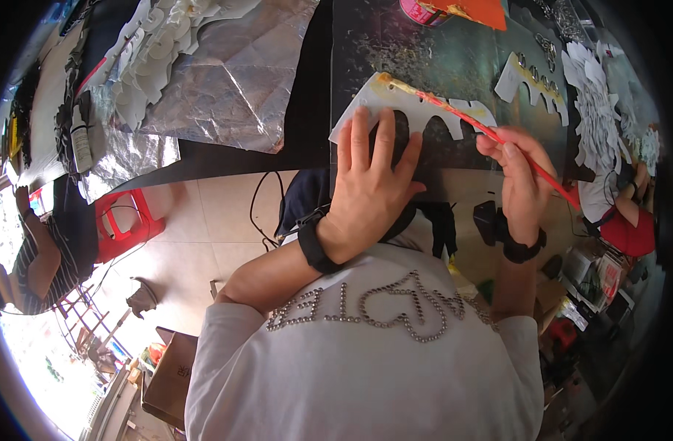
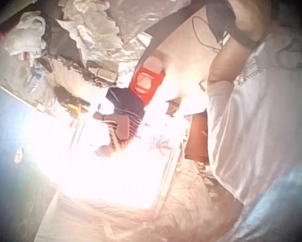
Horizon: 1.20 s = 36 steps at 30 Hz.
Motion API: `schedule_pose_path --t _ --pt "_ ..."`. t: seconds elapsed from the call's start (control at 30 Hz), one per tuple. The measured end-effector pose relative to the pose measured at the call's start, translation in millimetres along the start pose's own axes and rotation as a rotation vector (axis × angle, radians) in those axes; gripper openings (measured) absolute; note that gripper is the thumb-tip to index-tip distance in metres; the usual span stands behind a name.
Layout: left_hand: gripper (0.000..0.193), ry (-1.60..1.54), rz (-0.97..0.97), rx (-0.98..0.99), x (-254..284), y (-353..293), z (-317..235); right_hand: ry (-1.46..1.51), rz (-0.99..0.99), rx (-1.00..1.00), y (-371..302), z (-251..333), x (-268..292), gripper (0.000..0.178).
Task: Applying glue to shoe upper components and attaching metal eyelet rings.
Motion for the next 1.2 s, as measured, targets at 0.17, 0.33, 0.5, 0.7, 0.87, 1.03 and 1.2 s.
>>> schedule_pose_path --t 0.17,0.33,0.5,0.7,0.87,1.03,1.2 --pt "0.067 0.013 0.007 -0.006 -0.6 0.5 -0.3 0.044 0.085 -0.008 0.3 5.4 -5.5 0.017" --pt "0.066 0.004 -0.004 -0.013 -0.4 1.0 -1.1 0.043 -0.078 -0.048 3.6 0.5 -7.5 0.019" --pt "0.066 0.004 -0.006 -0.010 -0.2 0.6 -0.3 0.052 -0.031 -0.126 -3.1 3.9 -1.6 0.021" --pt "0.066 -0.002 -0.005 -0.008 1.2 0.0 -0.3 0.144 -0.041 -0.136 -0.5 1.5 1.3 0.021" --pt "0.066 0.006 -0.002 -0.014 0.1 0.9 -0.4 0.056 0.040 -0.108 -7.3 8.1 -9.9 0.021" --pt "0.066 0.011 0.009 -0.011 0.4 1.8 -0.5 0.065 0.066 -0.139 -6.0 10.8 -13.2 0.022" --pt "0.066 0.004 0.001 -0.013 -0.3 0.9 0.1 0.239 0.000 -0.186 -3.6 2.7 2.8 0.026"
Point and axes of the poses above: each hand's wrist, its own y-axis towards the middle knuckle, its own x-axis out of the back of the hand, z = x × y, the point moved 5 cm from there along y, towards the middle knuckle, and after that the axes turned 15 degrees about -y, right-handed, at the moved point
